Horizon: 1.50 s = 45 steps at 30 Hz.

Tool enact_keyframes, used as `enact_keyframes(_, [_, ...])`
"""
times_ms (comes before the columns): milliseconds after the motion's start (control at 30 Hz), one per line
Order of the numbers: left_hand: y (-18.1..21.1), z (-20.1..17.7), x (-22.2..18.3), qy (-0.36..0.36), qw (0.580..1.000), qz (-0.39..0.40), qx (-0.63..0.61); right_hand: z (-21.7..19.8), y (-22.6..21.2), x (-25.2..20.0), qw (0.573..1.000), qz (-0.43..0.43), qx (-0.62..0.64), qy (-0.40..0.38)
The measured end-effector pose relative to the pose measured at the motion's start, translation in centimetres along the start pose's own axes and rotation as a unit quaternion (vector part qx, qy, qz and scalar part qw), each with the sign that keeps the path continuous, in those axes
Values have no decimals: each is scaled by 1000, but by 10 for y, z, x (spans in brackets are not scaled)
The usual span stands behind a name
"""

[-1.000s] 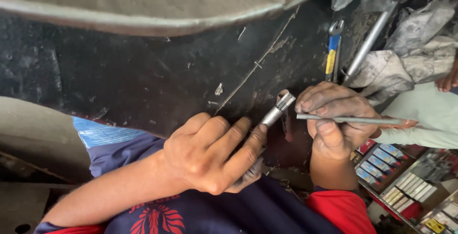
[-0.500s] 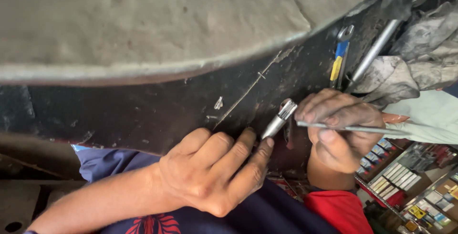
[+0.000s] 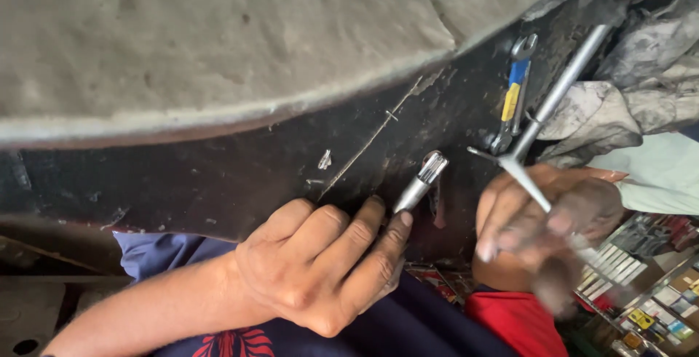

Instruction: The person sits at a workbench cleaning a starter motor armature. They hold the copper armature and rub its surface with a sanding block, turning it to work different areas, then wipe it with a rag and fit a metal socket piece over the shaft while continuing to work the part by hand.

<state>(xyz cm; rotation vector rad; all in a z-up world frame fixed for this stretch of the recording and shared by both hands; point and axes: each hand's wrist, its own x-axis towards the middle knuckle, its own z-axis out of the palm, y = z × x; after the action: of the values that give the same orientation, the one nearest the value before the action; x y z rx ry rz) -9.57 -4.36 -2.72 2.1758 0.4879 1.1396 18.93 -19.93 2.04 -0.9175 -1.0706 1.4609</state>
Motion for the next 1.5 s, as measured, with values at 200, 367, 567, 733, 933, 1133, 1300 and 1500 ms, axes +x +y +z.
enact_keyframes(200, [0, -2, 0, -2, 1000, -4, -17, 38, 16, 21, 929, -69, -324, 163])
enact_keyframes(367, [2, 2, -4, 6, 1000, 1, -3, 36, 26, 26, 909, -72, -345, 220])
enact_keyframes(567, [4, 4, -1, 36, 999, -24, 16, 44, 32, 49, 894, -140, -386, 180])
enact_keyframes(733, [1, 3, 2, 29, 999, -27, 10, 43, 31, 50, 876, -110, -446, 148])
enact_keyframes(933, [1, 4, 0, 19, 999, -30, 14, 51, 26, 50, 856, -100, -495, 112])
enact_keyframes(1133, [0, 3, 1, -1, 999, -45, 12, 47, 20, 62, 800, -152, -580, 15])
enact_keyframes(1300, [1, 4, 0, 0, 999, -50, 12, 49, 17, 63, 777, -159, -610, -10])
enact_keyframes(1500, [2, 5, -2, -1, 998, -54, 12, 47, 19, 61, 758, -183, -623, -54])
